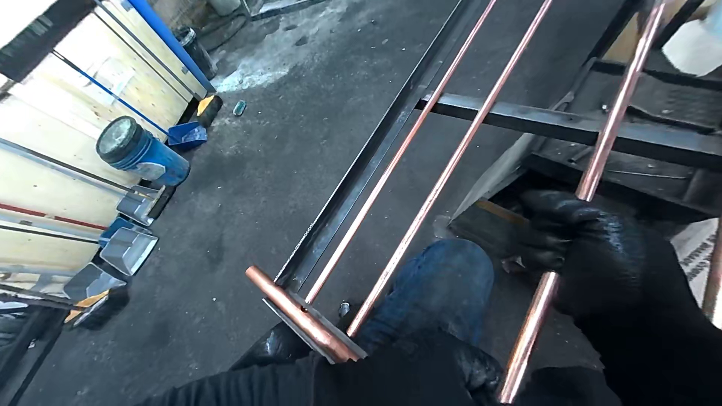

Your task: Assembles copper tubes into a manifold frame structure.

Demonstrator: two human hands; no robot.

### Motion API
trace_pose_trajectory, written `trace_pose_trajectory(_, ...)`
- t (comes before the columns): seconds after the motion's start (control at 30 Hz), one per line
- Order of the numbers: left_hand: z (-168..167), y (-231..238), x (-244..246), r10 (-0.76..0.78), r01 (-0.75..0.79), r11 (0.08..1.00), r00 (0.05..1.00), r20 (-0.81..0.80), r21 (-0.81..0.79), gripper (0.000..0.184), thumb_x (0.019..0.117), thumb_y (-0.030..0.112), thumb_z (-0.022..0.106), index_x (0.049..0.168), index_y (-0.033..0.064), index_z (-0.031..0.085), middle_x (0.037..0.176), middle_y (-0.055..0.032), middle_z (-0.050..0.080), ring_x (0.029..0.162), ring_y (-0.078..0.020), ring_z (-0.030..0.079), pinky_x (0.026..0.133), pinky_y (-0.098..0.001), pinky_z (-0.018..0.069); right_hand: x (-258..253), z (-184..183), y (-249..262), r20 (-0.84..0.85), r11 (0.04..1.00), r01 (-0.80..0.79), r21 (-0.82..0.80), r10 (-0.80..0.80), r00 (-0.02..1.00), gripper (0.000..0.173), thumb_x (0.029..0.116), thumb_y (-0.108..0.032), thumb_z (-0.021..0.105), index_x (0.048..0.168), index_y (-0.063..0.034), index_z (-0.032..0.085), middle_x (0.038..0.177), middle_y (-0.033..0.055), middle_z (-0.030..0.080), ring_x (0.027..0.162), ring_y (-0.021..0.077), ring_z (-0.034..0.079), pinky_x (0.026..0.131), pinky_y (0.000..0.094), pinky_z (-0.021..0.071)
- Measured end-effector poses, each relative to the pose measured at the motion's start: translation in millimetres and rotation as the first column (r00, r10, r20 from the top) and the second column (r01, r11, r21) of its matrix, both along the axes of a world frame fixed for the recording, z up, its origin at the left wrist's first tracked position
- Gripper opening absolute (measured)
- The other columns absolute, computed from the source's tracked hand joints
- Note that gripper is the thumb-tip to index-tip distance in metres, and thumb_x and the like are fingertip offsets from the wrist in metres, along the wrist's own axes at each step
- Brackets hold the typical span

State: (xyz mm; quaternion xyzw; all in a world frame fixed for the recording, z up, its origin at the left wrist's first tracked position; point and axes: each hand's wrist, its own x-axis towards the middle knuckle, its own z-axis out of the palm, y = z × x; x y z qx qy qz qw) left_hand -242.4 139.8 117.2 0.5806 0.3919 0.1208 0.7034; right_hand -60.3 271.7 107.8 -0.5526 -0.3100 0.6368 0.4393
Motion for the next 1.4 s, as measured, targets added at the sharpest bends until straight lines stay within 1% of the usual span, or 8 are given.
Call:
trace_pose_trajectory(0.3, -7, -7, 7, -0.010, 0.022, 0.992, 0.996, -0.094, 0.124, 0.030, 0.0980, 0.037, 0.067, 0.095, 0.0071, 0.066, 0.081, -0.0056, 0.066, 0.076, -0.0186, 0.065, 0.073, -0.0428, 0.0542, 1, 2, -5, 0.092, 0.998, 0.059, -0.020, -0.057, 0.994, 0.021, 0.1047, -0.026, 0.050, 0.090, -0.0199, 0.063, 0.055, -0.0100, 0.041, 0.041, -0.0005, 0.033, 0.037, 0.0145, 0.0301)
trace_pose_trajectory(0.53, -17, -8, 8, -0.052, 0.076, 0.981, 0.990, -0.133, 0.178, 0.030, 0.1034, 0.032, 0.059, 0.092, 0.0055, 0.066, 0.078, -0.0087, 0.062, 0.075, -0.0225, 0.062, 0.069, -0.0448, 0.0525, -7, -14, -9, 0.610, 0.995, 0.043, 0.090, -0.089, 0.787, 0.032, 0.0986, -0.041, 0.064, 0.096, -0.0096, 0.060, 0.069, 0.0042, 0.055, 0.051, 0.0152, 0.050, 0.046, 0.0366, 0.0462)
trace_pose_trajectory(0.63, -18, -7, 6, -0.079, 0.103, 0.981, 0.986, -0.147, 0.167, 0.029, 0.1036, 0.034, 0.059, 0.095, 0.0070, 0.068, 0.081, -0.0075, 0.066, 0.076, -0.0213, 0.065, 0.071, -0.0453, 0.0547, -8, -18, -10, 0.655, 0.993, 0.036, 0.115, -0.103, 0.748, 0.034, 0.0972, -0.042, 0.065, 0.101, -0.0085, 0.061, 0.074, 0.0058, 0.058, 0.055, 0.0170, 0.054, 0.049, 0.0397, 0.0490)
trace_pose_trajectory(0.9, -13, -5, 10, -0.051, 0.063, 0.989, 0.995, -0.090, 0.131, 0.029, 0.1031, 0.031, 0.060, 0.092, 0.0044, 0.065, 0.074, -0.0086, 0.059, 0.068, -0.0213, 0.059, 0.061, -0.0418, 0.0494, -7, -7, -12, 0.337, 0.994, 0.110, 0.025, -0.112, 0.935, 0.013, 0.1019, -0.030, 0.061, 0.096, -0.0190, 0.063, 0.061, -0.0071, 0.047, 0.045, 0.0031, 0.038, 0.041, 0.0191, 0.0350)
trace_pose_trajectory(1.17, -15, -9, 13, -0.039, 0.055, 0.986, 0.994, -0.105, 0.155, 0.030, 0.1015, 0.032, 0.062, 0.091, 0.0032, 0.064, 0.077, -0.0098, 0.060, 0.072, -0.0219, 0.060, 0.066, -0.0413, 0.0507, 9, -13, -10, -0.161, 1.000, -0.008, -0.001, 0.008, 0.987, 0.040, 0.1071, -0.024, 0.032, 0.075, -0.0220, 0.056, 0.051, -0.0113, 0.038, 0.039, -0.0016, 0.030, 0.038, 0.0133, 0.0282)
trace_pose_trajectory(1.27, -48, -20, 7, -0.015, 0.025, 0.920, 1.000, -0.027, 0.391, 0.034, 0.1026, 0.043, 0.059, 0.098, 0.0089, 0.065, 0.080, -0.0042, 0.061, 0.073, -0.0163, 0.059, 0.064, -0.0351, 0.0506, 8, -14, -11, -0.128, 1.000, -0.004, 0.030, 0.007, 0.992, 0.034, 0.1073, -0.024, 0.038, 0.081, -0.0220, 0.060, 0.053, -0.0105, 0.039, 0.041, -0.0005, 0.033, 0.039, 0.0145, 0.0315)
trace_pose_trajectory(1.33, -24, -27, 0, 0.119, -0.035, 0.861, 0.984, -0.134, 0.507, 0.044, 0.1010, 0.051, 0.057, 0.115, 0.0099, 0.067, 0.096, -0.0045, 0.070, 0.088, -0.0173, 0.067, 0.079, -0.0414, 0.0566, 10, -16, -9, -0.121, 0.998, -0.014, 0.064, 0.021, 0.992, 0.029, 0.1055, -0.026, 0.043, 0.084, -0.0224, 0.062, 0.054, -0.0103, 0.040, 0.041, 0.0004, 0.035, 0.039, 0.0160, 0.0341)
trace_pose_trajectory(1.4, 21, -33, -27, 0.341, -0.215, 0.733, 0.937, -0.075, 0.645, 0.041, 0.1015, 0.038, 0.060, 0.130, 0.0090, 0.066, 0.117, -0.0015, 0.072, 0.110, -0.0132, 0.068, 0.099, -0.0396, 0.0565, 11, -15, -9, -0.120, 0.996, -0.043, 0.076, 0.052, 0.991, 0.027, 0.1054, -0.030, 0.045, 0.086, -0.0241, 0.063, 0.055, -0.0114, 0.040, 0.042, 0.0001, 0.035, 0.040, 0.0157, 0.0348)
